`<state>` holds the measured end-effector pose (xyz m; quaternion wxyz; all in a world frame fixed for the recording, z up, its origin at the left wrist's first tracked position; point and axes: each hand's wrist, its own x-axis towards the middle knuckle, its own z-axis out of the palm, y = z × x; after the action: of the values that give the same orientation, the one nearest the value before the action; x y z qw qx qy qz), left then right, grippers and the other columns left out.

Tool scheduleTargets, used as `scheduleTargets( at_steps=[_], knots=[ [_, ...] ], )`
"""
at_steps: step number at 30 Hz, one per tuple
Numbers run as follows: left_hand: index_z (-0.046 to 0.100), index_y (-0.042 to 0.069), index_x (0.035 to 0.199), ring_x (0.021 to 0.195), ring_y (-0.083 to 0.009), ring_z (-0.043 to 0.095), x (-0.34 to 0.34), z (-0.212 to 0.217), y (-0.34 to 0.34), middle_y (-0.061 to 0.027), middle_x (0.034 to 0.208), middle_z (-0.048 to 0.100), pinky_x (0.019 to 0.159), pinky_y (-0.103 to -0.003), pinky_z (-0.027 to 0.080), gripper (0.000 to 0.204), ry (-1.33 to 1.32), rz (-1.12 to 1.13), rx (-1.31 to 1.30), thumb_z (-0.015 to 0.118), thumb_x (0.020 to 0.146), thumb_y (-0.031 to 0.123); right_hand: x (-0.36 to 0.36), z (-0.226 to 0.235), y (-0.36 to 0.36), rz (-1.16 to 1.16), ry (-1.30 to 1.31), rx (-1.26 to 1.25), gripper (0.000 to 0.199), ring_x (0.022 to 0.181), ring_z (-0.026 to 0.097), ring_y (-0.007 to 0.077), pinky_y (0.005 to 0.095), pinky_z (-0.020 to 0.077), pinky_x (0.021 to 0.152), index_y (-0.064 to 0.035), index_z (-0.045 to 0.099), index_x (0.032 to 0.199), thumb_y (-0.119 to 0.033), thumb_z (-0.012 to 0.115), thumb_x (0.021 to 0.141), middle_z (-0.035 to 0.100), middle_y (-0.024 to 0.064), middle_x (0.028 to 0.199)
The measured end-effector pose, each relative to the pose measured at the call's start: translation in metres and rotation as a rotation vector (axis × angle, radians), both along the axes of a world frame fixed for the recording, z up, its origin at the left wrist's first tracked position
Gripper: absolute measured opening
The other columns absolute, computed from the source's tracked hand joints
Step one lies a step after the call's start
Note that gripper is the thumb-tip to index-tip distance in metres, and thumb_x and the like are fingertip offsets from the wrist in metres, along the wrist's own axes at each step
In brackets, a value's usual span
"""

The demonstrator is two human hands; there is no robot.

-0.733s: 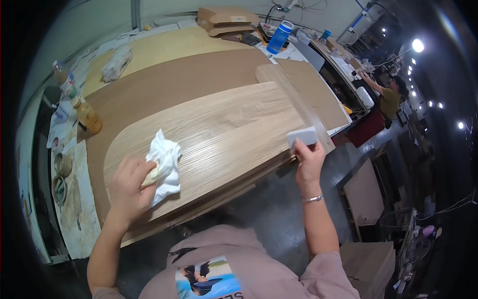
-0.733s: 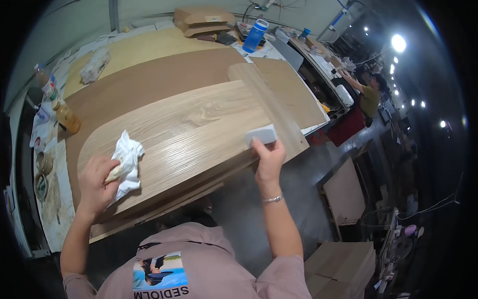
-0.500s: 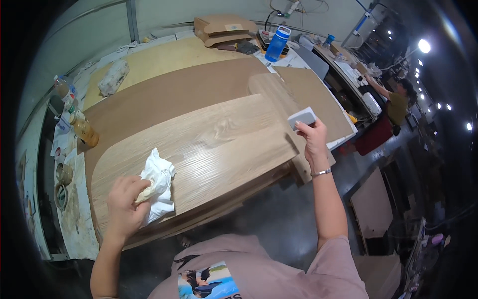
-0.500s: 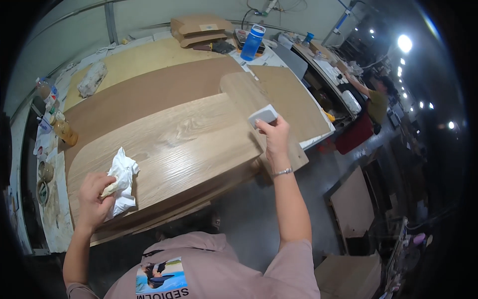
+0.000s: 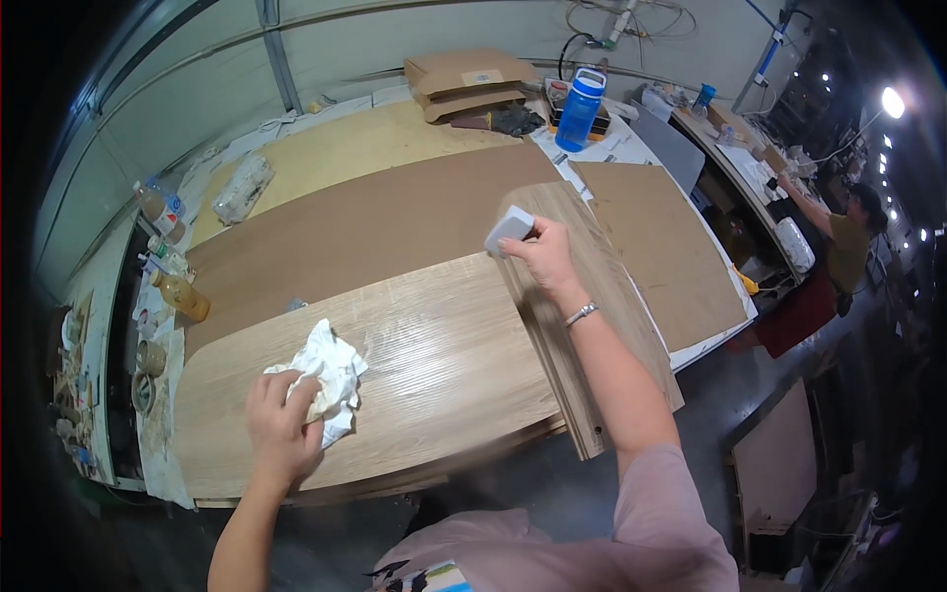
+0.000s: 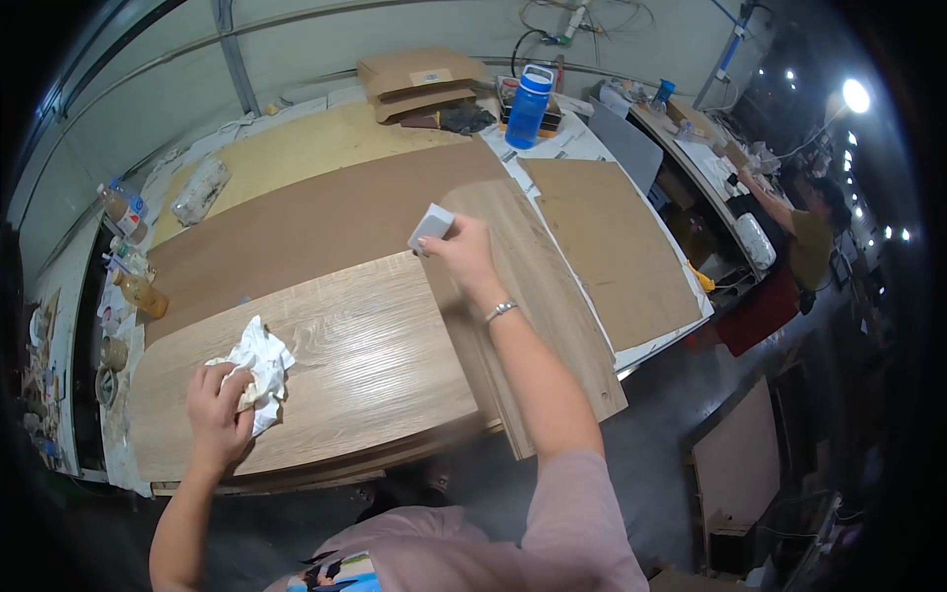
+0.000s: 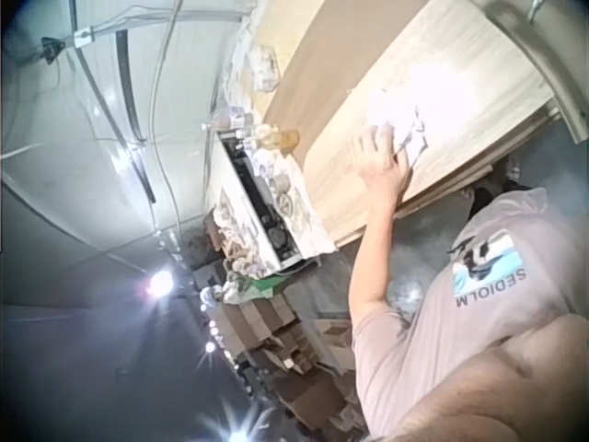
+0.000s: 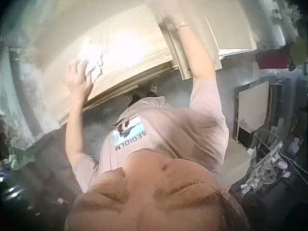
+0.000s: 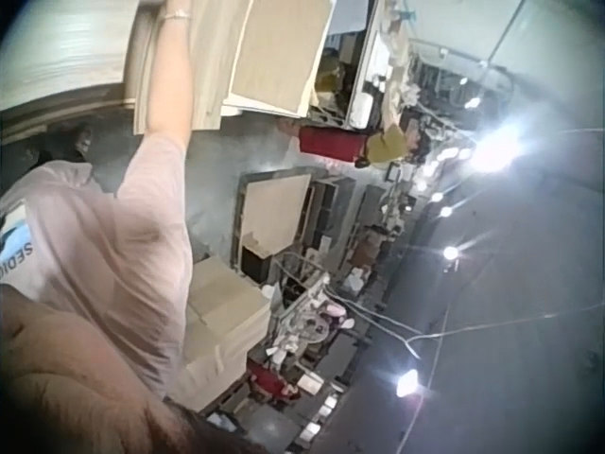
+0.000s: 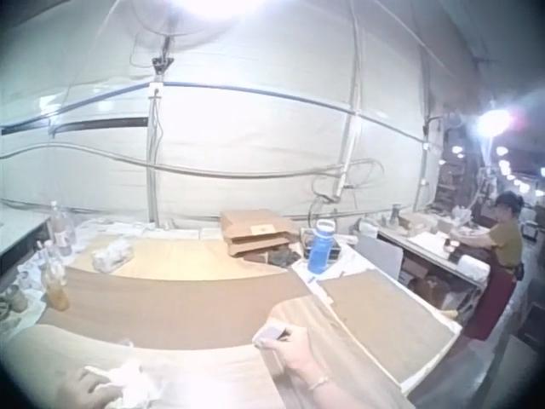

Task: The person sands the edges and surface of a wooden board with a sanding block and wipes it with a cloth.

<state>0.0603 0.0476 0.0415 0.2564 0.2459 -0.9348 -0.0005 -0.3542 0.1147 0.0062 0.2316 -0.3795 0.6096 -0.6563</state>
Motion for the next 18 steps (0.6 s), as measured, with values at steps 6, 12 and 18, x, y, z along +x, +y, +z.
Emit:
scheduleTargets(
  at_steps=[6,12,18],
  knots=[
    [0.066,0.009,0.097,0.095,-0.0356,0.057,-0.008,-0.004,0.001,-0.0128,0.103,0.062,0.08,-0.046,0.046,0.035,0.011,0.023,0.017,0.064,0.062,0.012,-0.022,-0.013,-0.005,0.074,0.088,0.034,0.02,0.08,0.068,0.014,0.028,0.0543,0.072,0.0043,0.071,0.096,0.0,0.076,0.077,0.072,0.0092,0.088],
    [0.066,0.009,0.097,0.093,-0.0355,0.056,0.001,0.001,0.0,-0.0125,0.102,0.061,0.079,-0.046,0.046,0.035,-0.009,0.045,-0.001,0.064,0.062,0.012,-0.007,-0.018,0.038,0.248,-0.081,0.046,0.029,0.084,0.068,0.0133,0.0286,0.0554,0.076,0.0038,0.071,0.102,-0.005,0.081,0.076,0.072,0.0081,0.091],
    [0.066,0.008,0.097,0.092,-0.0356,0.056,-0.009,-0.003,0.0,-0.0127,0.101,0.061,0.078,-0.045,0.046,0.036,-0.004,0.016,0.022,0.063,0.061,0.011,-0.026,-0.011,0.01,0.131,-0.012,0.003,0.027,0.08,0.068,0.0133,0.0275,0.0539,0.074,0.0035,0.072,0.1,-0.007,0.081,0.076,0.073,0.0078,0.092]
  ],
)
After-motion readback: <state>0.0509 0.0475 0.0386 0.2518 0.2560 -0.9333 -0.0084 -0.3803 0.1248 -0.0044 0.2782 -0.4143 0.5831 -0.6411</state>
